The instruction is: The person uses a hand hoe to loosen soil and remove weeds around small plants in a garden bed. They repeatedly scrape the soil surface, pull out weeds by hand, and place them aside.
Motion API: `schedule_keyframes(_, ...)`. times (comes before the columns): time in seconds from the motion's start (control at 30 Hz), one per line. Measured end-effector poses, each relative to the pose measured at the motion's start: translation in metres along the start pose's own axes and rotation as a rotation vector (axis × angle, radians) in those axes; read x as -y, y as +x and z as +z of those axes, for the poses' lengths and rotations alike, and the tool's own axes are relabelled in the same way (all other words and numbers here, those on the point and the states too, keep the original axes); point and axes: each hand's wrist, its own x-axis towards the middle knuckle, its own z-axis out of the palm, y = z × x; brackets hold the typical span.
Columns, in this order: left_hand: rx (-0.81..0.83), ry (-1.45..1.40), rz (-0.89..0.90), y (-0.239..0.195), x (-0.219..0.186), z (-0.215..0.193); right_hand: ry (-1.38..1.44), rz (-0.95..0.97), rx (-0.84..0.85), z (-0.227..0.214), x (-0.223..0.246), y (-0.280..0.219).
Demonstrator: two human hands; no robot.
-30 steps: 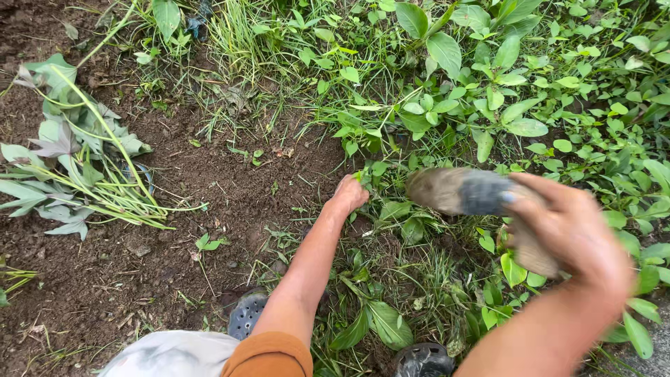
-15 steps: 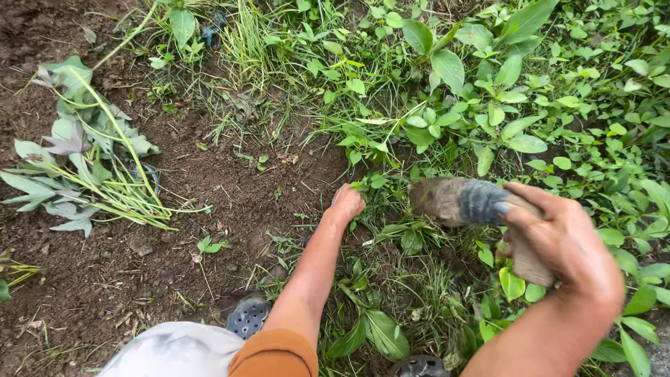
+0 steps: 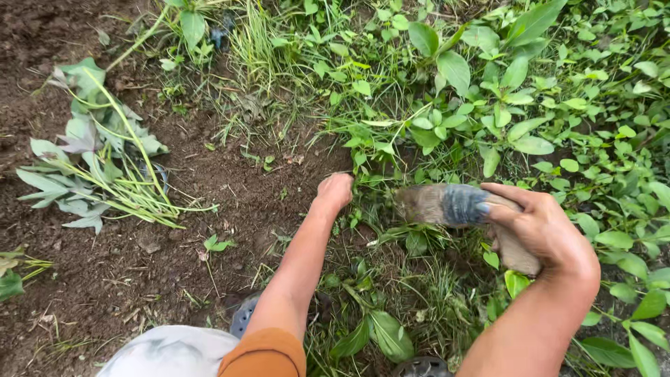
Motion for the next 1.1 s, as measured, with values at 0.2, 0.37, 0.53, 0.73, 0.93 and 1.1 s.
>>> schedule_keyframes(0.2, 0.146, 0.024, 0.026, -0.014, -0.016, -0.019, 0.093, 0.136, 0.089, 0.074, -0.041, 0.055)
schedule_keyframes(0.37, 0.187, -0.014, 0.018, -0.020, -0.036, 0.011, 0.019, 0.090, 0.099, 0.069, -0.069, 0.062)
schedule_keyframes(0.53, 0.109, -0.055, 0.073, -0.014, -0.011, 0.036, 0.015, 0.054, 0.064, 0.016, -0.009, 0.002)
schedule_keyframes(0.73, 0.133, -0.102, -0.053, -0.008, 0.016, 0.024, 0.129, 0.198, 0.009, 0.034, 0.014, -0.001)
schedule_keyframes(0.93, 0.082, -0.143, -0.031, -0.016, 0.010, 0.010, 0.145, 0.175, 0.208, 0.079, -0.057, 0.050)
schedule_keyframes(1.1, 0.082, -0.096, -0.091, -0.021, 0.026, -0.009, 0.014, 0.082, 0.091, 0.018, -0.022, 0.032)
